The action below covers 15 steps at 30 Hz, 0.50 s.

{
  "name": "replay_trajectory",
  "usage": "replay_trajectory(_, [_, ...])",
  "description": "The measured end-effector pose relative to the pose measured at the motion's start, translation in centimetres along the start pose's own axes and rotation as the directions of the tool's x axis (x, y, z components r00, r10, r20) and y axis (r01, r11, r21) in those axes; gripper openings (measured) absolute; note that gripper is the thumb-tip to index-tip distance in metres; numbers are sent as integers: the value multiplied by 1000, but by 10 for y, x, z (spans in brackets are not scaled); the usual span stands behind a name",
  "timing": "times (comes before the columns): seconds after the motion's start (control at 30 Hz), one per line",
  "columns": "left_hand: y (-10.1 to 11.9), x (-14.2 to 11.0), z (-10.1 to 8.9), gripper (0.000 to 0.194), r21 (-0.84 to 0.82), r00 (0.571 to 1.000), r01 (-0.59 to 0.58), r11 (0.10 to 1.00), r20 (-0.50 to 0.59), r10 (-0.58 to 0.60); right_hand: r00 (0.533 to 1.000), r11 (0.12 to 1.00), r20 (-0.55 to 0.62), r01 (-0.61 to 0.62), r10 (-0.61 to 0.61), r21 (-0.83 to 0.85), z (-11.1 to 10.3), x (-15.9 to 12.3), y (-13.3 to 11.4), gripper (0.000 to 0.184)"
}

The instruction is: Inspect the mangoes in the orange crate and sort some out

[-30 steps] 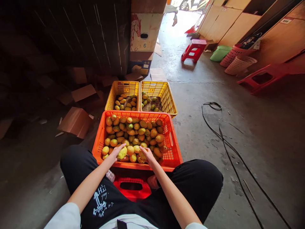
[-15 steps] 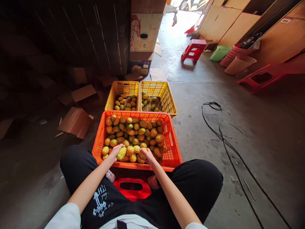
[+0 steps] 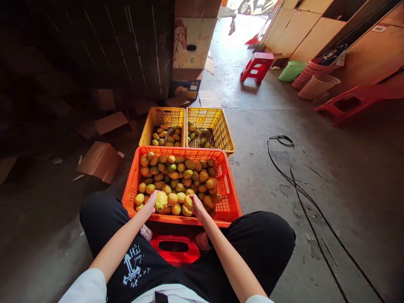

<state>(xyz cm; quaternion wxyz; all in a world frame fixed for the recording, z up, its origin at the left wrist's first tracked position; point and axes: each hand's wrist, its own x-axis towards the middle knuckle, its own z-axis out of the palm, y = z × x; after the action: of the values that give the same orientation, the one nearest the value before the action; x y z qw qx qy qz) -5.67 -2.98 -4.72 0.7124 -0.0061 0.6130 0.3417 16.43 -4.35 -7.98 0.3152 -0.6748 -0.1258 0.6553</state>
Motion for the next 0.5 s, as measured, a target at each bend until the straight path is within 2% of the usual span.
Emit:
replay_trajectory(0.13, [0,-2,1,23,3,1000,13,1000,-2,-13,999,999,44,-14,13,29,1,-3,-1,22])
replay_trajectory(0.27, [-3,0,0,31,130,999,-51,990,-7,52,998,999,50,-31,30,21,-1,-7,-5,22])
replay_trajectory(0.4, [-7,1,-3,33,229,992,-128,965,45,120,999,999,46,22,-24,38,-2,-12,-6,17])
replay_trajectory(0.5, [-10,5,-6,29,234,988,-153,960,45,146,997,998,55,47,-50,49,-1,-14,-3,26])
